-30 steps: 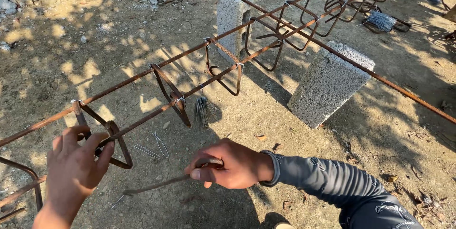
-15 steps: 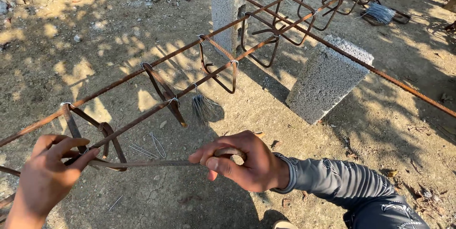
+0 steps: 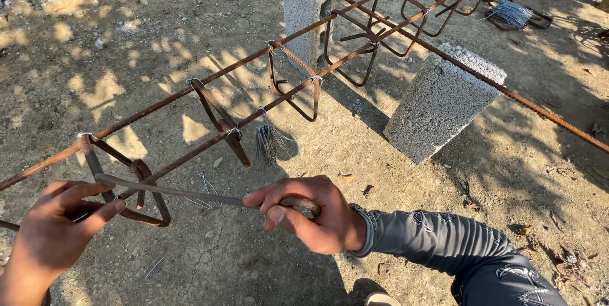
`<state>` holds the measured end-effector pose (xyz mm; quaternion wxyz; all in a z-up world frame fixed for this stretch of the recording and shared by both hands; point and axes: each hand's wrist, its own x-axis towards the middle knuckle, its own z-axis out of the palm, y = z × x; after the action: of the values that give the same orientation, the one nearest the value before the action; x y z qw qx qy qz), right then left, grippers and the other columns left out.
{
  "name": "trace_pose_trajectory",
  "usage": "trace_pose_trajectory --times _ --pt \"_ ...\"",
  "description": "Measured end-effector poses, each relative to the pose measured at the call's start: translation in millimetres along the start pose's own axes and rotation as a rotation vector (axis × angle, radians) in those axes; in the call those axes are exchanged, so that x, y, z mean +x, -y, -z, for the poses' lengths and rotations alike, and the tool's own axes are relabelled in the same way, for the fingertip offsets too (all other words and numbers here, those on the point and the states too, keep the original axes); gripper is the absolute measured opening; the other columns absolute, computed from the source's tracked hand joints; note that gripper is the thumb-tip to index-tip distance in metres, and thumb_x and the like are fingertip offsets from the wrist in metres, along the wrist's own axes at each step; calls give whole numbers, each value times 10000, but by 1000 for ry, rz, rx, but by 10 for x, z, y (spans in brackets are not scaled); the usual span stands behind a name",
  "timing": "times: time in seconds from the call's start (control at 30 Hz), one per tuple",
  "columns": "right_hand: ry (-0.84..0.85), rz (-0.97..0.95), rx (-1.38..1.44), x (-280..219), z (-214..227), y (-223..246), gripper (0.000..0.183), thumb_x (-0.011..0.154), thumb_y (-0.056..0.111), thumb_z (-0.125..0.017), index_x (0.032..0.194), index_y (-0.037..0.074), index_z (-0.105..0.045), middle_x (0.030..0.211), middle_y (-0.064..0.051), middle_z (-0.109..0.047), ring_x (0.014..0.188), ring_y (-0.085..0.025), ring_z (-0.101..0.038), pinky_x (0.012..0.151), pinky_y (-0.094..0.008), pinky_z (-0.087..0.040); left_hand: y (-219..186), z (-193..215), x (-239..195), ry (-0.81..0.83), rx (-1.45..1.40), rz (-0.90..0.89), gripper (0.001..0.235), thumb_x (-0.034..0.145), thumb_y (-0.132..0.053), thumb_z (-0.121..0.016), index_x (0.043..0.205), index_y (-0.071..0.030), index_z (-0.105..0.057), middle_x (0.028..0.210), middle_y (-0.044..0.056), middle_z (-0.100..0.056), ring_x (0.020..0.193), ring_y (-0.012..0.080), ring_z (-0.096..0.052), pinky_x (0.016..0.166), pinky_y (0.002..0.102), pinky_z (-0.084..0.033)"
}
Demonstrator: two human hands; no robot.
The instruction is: Tying rebar stirrups to longitudinal bars using wire and a twisting tool
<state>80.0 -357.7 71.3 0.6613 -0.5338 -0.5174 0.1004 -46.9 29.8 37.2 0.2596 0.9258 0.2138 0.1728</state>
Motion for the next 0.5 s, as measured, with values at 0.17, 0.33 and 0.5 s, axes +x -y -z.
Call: trace_pose_trajectory --times 0.17,0.33,0.5 --pt "19 12 12 3 -48 -5 69 980 42 -594 1023 7 -634 1225 -202 -724 760 -196 -729 711 -321 -623 103 22 34 51 -210 3 546 704 32 -861 1231 30 -717 1012 166 -699 787 294 -741 647 373 -582" --pt "76 -54 -24 -25 -157 -137 86 971 50 -661 1051 35 -635 1208 -149 -744 792 -204 -753 729 -323 -633 55 137 68 131 -100 37 688 623 -80 -909 1279 -22 -713 1057 148 -702 797 300 -742 632 401 -562" --pt "80 -84 -32 79 -267 -92 64 969 42 -635 1003 -7 -659 1184 -171 -758 706 -179 -730 647 -293 -622 185 188 78 186 -100 83 678 643 4 -905 1288 -86 -718 1117 104 -628 958 267 -670 812 374 -593"
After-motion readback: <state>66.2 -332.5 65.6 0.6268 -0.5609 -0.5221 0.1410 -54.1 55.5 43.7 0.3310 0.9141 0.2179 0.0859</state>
